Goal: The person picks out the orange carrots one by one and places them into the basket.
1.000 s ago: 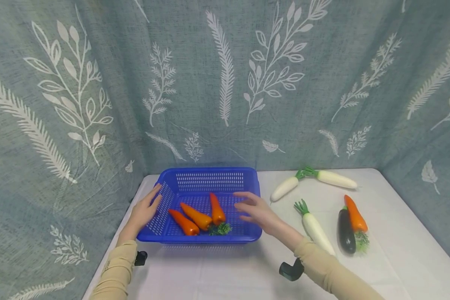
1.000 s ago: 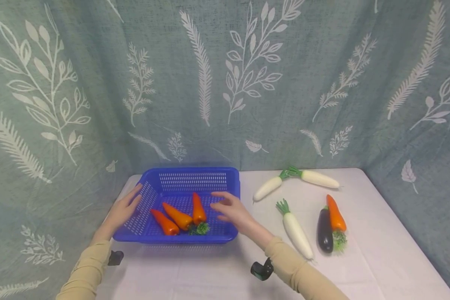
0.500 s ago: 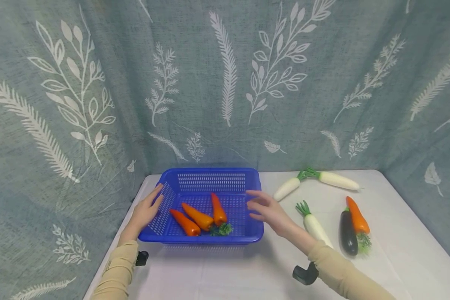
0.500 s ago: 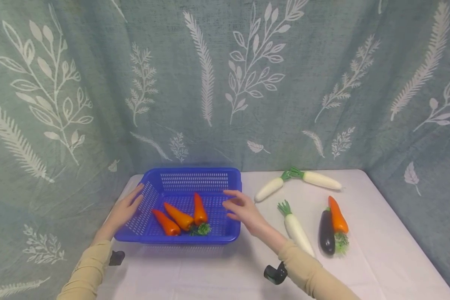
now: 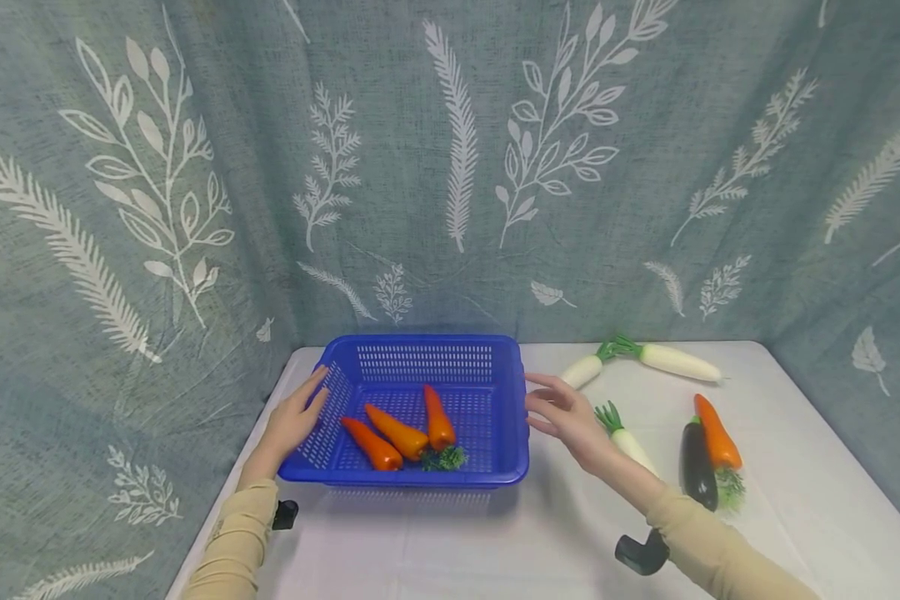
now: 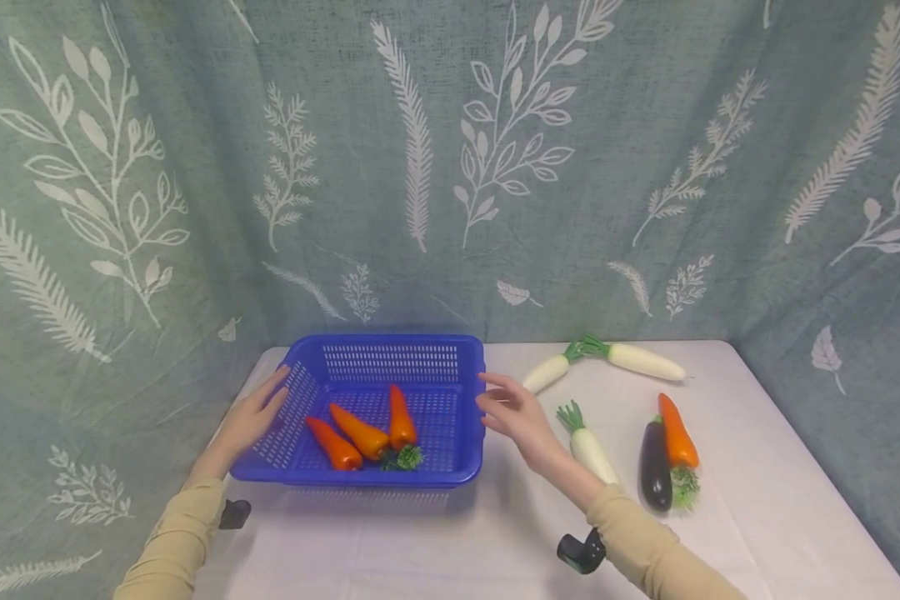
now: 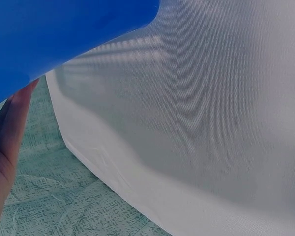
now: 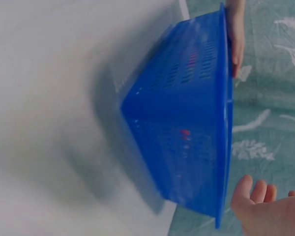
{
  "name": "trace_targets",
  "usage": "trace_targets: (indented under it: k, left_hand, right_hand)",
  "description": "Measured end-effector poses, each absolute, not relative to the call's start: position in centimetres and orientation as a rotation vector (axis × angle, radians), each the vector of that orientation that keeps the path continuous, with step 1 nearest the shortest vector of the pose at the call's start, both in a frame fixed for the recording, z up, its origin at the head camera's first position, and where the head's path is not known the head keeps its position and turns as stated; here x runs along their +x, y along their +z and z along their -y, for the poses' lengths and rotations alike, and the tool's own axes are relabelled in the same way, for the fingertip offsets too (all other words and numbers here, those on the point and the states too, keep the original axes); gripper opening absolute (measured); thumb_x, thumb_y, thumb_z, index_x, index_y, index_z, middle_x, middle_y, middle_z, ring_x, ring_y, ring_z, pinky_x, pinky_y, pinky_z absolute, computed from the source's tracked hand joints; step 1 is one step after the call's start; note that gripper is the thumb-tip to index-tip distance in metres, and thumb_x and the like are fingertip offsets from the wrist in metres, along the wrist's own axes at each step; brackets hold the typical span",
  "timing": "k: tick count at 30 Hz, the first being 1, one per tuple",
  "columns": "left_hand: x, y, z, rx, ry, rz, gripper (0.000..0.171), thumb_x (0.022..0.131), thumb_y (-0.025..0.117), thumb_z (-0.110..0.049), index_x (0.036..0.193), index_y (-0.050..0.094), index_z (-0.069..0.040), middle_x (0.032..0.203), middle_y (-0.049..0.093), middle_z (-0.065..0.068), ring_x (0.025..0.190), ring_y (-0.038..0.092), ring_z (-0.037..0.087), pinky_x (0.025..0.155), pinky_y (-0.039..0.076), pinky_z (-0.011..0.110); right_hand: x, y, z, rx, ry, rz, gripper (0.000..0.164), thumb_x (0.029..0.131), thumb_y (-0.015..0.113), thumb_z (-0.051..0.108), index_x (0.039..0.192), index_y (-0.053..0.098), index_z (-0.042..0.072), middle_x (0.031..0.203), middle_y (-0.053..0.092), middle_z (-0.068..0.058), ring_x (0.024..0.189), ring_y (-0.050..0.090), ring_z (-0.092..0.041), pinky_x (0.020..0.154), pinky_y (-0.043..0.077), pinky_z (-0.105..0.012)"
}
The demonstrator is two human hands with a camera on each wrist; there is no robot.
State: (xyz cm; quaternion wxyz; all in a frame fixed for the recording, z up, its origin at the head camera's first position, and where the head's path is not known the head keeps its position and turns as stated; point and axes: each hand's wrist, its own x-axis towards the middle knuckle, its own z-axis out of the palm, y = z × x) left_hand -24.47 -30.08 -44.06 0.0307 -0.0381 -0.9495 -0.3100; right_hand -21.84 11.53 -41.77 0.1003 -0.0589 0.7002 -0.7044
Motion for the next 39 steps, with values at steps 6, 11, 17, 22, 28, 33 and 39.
trace_targets:
  k: [6, 11, 17, 22, 28, 33, 39]
  left_hand:
    - [-24.5, -44.2, 30.2, -0.123, -0.950, 2.911, 0.051, 0.103, 0.035, -0.027, 0.149, 0.028, -0.005, 0.154, 0.026, 0.020, 0.137, 0.030, 0.047, 0.111, 0.022, 0.062]
    - [-24.6, -44.4, 30.2, -0.116, -0.953, 2.917, 0.051, 0.103, 0.035, -0.027, 0.149, 0.027, -0.005, 0.154, 0.025, 0.019, 0.137, 0.029, 0.046, 0.112, 0.022, 0.062]
    - [-24.7, -44.4, 30.3, -0.120, -0.949, 2.926, 0.052, 0.103, 0.035, -0.028, 0.149, 0.026, -0.005, 0.155, 0.025, 0.020, 0.137, 0.029, 0.047, 0.111, 0.022, 0.062]
    - [-24.8, -44.4, 30.4, -0.118, -0.957, 2.923, 0.052, 0.103, 0.034, -0.029, 0.149, 0.026, -0.006, 0.155, 0.024, 0.019, 0.138, 0.029, 0.046, 0.112, 0.022, 0.061]
    - [-24.7, -44.4, 30.4, -0.123, -0.956, 2.925, 0.052, 0.104, 0.034, -0.029, 0.149, 0.026, -0.005, 0.155, 0.024, 0.019, 0.138, 0.028, 0.045, 0.112, 0.022, 0.061]
    - [-24.6, -44.3, 30.3, -0.123, -0.952, 2.924, 0.052, 0.104, 0.035, -0.028, 0.149, 0.026, -0.005, 0.155, 0.024, 0.019, 0.138, 0.029, 0.045, 0.112, 0.022, 0.060]
    - [-24.5, -44.2, 30.2, -0.117, -0.958, 2.924, 0.052, 0.104, 0.035, -0.029, 0.149, 0.027, -0.006, 0.155, 0.024, 0.018, 0.138, 0.029, 0.045, 0.112, 0.022, 0.060]
  right_hand:
    - [-21.7, -41.8, -13.2, -0.137, -2.057, -2.120, 0.051, 0.094, 0.057, 0.014, 0.140, 0.041, 0.001, 0.112, 0.056, -0.007, 0.105, 0.059, -0.013, 0.095, 0.053, -0.034]
    - [-21.6, -42.0, -14.8, -0.165, -2.053, -2.116, 0.052, 0.093, 0.058, 0.014, 0.140, 0.040, -0.002, 0.107, 0.058, -0.002, 0.098, 0.061, -0.003, 0.092, 0.054, -0.030]
    - [-21.4, -42.2, -17.1, -0.141, -1.998, -2.160, 0.054, 0.094, 0.057, 0.015, 0.141, 0.037, -0.003, 0.105, 0.056, 0.004, 0.095, 0.060, 0.001, 0.090, 0.054, -0.027]
    - [-21.4, -42.3, -18.9, -0.104, -1.919, -2.213, 0.056, 0.096, 0.054, 0.020, 0.144, 0.033, 0.000, 0.112, 0.054, 0.000, 0.095, 0.059, 0.004, 0.093, 0.053, -0.028]
    - [-21.5, -42.3, -21.0, -0.037, -1.858, -2.262, 0.060, 0.097, 0.055, 0.027, 0.146, 0.031, 0.003, 0.118, 0.051, -0.004, 0.096, 0.059, 0.004, 0.098, 0.051, -0.034]
    - [-21.7, -42.7, -22.8, 0.003, -1.808, -2.350, 0.061, 0.097, 0.054, 0.030, 0.147, 0.030, 0.005, 0.121, 0.049, -0.005, 0.099, 0.057, 0.002, 0.098, 0.050, -0.035]
    - [-22.1, -43.4, -24.7, 0.087, -1.839, -2.381, 0.063, 0.095, 0.057, 0.030, 0.146, 0.031, 0.002, 0.112, 0.051, 0.005, 0.090, 0.056, 0.007, 0.090, 0.054, -0.025]
